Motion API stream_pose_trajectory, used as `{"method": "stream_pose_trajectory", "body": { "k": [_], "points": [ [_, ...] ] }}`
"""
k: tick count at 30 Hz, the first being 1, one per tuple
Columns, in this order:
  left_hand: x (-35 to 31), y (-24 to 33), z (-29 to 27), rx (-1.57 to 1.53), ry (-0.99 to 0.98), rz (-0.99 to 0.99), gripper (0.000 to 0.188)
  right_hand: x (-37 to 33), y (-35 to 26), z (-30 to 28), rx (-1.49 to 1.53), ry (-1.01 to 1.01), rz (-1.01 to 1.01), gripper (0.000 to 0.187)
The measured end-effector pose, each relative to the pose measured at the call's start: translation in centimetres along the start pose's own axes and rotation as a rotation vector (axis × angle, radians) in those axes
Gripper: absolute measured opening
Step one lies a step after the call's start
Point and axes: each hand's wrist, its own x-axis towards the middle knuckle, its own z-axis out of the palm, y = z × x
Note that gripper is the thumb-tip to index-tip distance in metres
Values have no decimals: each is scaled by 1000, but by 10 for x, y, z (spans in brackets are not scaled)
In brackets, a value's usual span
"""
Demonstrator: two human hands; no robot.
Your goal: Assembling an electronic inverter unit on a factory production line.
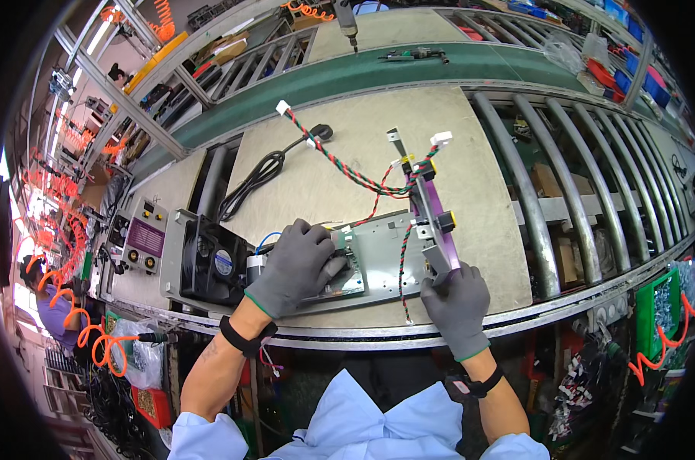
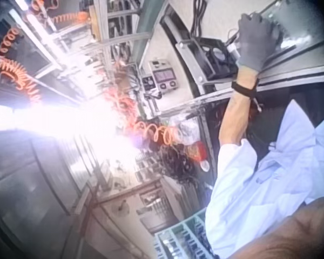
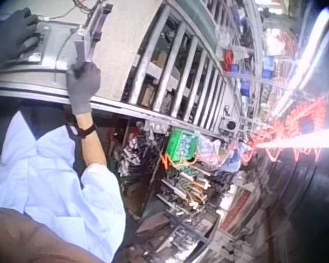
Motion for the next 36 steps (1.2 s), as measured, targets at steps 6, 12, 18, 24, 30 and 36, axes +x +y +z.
{"method": "stream_pose_trajectory", "body": {
  "k": [6, 12, 18, 24, 30, 36],
  "points": [
    [-4, -3, 18, 114, 131, -12, 15, -5, 4, 14, 116, 60, 108, 24],
    [-3, 4, 17, 185, 125, -67, 14, -7, 1, 16, 131, 33, 146, 24],
    [2, 9, 29, 256, 81, -156, 11, -10, 4, 17, 205, -6, 195, 23],
    [-4, 16, 17, 281, 146, -154, 15, -11, -1, 10, 192, -17, 170, 26],
    [-18, 10, -5, -4, 58, 1, 64, -16, -2, 14, 207, 40, 193, 25],
    [-13, 16, -5, 66, -60, -71, 62, -14, 0, 18, 299, -16, 276, 26]
  ]
}}
